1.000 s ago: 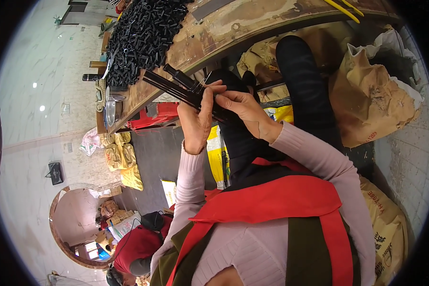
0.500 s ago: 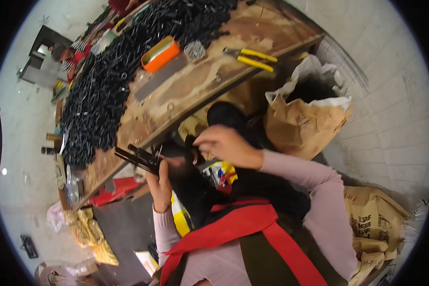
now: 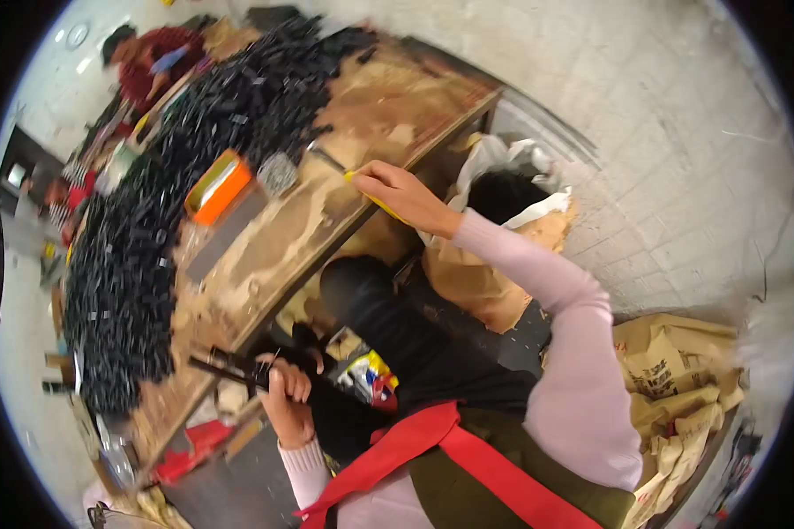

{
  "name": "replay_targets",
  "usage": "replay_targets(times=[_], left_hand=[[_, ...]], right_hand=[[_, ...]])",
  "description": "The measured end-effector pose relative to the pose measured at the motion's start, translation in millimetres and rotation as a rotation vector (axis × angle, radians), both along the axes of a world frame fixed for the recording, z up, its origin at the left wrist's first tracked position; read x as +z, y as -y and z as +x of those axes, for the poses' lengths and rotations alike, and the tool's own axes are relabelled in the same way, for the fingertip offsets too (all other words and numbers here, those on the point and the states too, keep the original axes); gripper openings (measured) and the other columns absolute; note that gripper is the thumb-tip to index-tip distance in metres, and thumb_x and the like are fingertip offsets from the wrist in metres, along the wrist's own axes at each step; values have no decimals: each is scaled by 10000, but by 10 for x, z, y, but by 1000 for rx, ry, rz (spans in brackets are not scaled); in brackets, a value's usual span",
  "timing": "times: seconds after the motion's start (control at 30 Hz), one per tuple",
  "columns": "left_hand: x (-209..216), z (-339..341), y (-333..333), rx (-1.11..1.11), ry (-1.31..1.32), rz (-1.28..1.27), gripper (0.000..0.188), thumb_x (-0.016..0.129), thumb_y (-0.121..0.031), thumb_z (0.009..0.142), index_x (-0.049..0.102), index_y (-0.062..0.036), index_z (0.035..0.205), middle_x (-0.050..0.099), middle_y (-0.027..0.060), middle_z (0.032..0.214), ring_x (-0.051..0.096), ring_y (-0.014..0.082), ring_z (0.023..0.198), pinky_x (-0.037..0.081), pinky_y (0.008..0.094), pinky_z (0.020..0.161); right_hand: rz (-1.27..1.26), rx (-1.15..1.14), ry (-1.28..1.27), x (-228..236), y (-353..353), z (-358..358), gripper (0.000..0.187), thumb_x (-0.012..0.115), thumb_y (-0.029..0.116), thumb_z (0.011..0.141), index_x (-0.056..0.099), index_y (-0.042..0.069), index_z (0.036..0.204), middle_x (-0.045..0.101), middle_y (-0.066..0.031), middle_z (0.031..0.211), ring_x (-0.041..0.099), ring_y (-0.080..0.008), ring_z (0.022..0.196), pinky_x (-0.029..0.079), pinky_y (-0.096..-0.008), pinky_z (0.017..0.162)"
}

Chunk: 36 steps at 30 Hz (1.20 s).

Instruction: Trimming and bundling black plastic components using hand tools at a production workbench.

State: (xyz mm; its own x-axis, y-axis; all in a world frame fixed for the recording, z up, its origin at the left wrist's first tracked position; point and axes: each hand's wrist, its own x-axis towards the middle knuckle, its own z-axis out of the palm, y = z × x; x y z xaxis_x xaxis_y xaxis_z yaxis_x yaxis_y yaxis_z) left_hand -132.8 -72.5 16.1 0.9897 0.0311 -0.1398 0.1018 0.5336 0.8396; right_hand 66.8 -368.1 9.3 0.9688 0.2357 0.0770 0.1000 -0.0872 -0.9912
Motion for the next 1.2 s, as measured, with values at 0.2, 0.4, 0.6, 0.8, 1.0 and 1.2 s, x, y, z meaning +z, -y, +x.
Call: replay_targets(times=[0.2, 0.4, 0.6, 0.8, 1.0, 1.2], left_hand=[[10, 35, 138, 73, -123, 43, 110, 627, -106, 917, 595, -9, 958, 456, -39, 640, 370, 51, 501, 268, 219, 461], [56, -300, 26, -15, 138, 83, 334, 604, -156, 945, 551, 44, 1208, 426, -38, 643, 383, 52, 554, 304, 210, 511], [75, -456, -13, -90, 156, 114, 360, 637, -207, 936, 573, 48, 1183, 489, -23, 697, 416, 54, 583, 325, 204, 528], [77, -433, 27, -131, 131, 109, 346, 655, -191, 926, 583, 40, 1173, 499, -30, 712, 419, 48, 594, 323, 202, 524], [184, -470, 13, -195, 104, 184, 403, 686, -182, 896, 581, 12, 1233, 527, -42, 734, 417, 37, 610, 324, 189, 543], [138, -360, 33, -149, 89, 138, 413, 649, -129, 912, 555, 0, 1293, 496, -51, 717, 414, 34, 618, 330, 195, 559]], right_hand=[[-259, 597, -501, 705, -404, -1102, 269, 536, 274, 980, 584, 23, 1065, 559, -33, 626, 539, -85, 531, 423, -244, 501], [-530, 759, 262, 527, -719, -1569, 344, 551, 157, 951, 532, 14, 1263, 617, -143, 984, 617, -277, 923, 474, -362, 808], [-438, 744, 288, 606, -878, -1658, 346, 549, 152, 949, 522, 4, 1261, 590, -166, 1069, 572, -333, 1023, 453, -392, 871], [-445, 727, 374, 603, -831, -1639, 375, 576, 134, 933, 503, 6, 1278, 611, -164, 1011, 610, -352, 903, 489, -386, 793], [-648, 1011, 7, 1092, -814, -1511, 390, 740, 170, 813, 509, 4, 1080, 606, -111, 740, 610, -312, 593, 474, -318, 541], [-549, 562, 759, 823, -704, -1565, 360, 676, 162, 852, 499, 2, 1122, 571, -105, 728, 581, -348, 619, 480, -354, 600]])
